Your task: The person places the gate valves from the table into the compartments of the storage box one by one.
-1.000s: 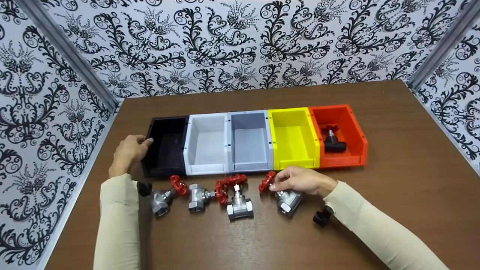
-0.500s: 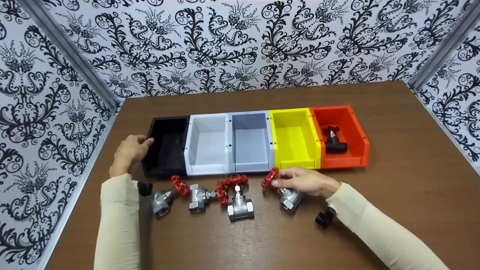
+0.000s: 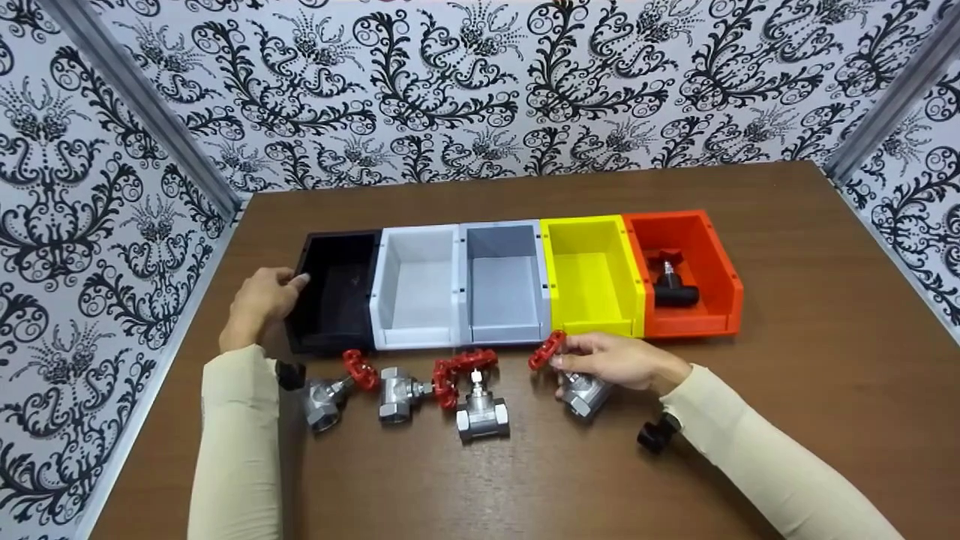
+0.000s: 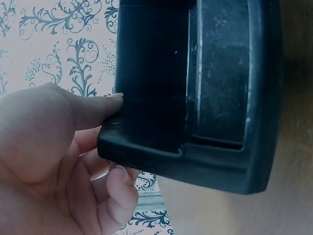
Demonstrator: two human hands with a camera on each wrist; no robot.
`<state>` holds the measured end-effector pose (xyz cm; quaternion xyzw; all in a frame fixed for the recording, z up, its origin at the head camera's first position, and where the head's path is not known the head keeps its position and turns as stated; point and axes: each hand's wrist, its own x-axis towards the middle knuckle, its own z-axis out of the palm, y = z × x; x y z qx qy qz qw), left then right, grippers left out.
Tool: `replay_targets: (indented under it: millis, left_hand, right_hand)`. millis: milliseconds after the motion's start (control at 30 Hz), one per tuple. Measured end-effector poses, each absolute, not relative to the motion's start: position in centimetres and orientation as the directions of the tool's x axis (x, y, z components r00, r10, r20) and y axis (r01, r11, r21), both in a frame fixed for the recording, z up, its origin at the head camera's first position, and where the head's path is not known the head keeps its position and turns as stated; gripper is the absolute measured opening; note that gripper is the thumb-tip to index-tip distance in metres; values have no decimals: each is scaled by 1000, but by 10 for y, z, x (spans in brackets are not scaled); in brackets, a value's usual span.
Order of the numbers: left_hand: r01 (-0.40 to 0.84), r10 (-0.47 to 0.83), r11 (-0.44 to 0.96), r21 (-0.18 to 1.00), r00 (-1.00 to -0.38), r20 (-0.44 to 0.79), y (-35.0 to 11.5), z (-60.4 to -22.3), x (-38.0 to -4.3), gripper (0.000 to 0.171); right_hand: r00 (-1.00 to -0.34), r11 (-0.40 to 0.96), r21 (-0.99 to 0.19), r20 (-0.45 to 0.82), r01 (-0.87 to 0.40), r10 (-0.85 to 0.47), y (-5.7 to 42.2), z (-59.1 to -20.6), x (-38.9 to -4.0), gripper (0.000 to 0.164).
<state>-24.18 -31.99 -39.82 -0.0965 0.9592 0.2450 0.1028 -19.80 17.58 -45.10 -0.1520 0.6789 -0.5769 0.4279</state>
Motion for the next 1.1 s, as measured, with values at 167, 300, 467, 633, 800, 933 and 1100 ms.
replay_targets:
  millis: [167,300,467,633,800,933,1100]
  left_hand:
    - [-243,-139,862,446,-957,-254,-320,-399,-243,62]
    - [-238,-132,864,443,-957,-257,-319,-400,-243,64]
    - [-236,-132,864,445,-959,-250,-320,-398,-241,63]
    - [-235,-130,863,447,-959,-254,-321,-397,-242,63]
    - [-234,-126,864,445,-957,-260,-322,-397,-243,64]
    - [-232,-126,866,443,-959,-255,-320,-395,-242,62]
    - [-221,-123,868,444,-963,-240,-320,-395,-240,57]
  right_hand:
    - [-605,365,-895,-444,258,-661,171,-459,-194,44]
    - [-597,377,-883,-468,279,-652,166,-463,-193,43]
    - [-593,376,-878,-477,296,-649,165,-464,-193,42]
    - [-597,381,-878,-477,289,-645,166,-465,-193,43]
    - [-596,384,-878,-477,287,-646,166,-466,-194,43]
    - [-596,362,-886,-463,291,-655,165,-466,-194,41]
    - [-602,350,-886,-464,305,-650,163,-466,-193,38]
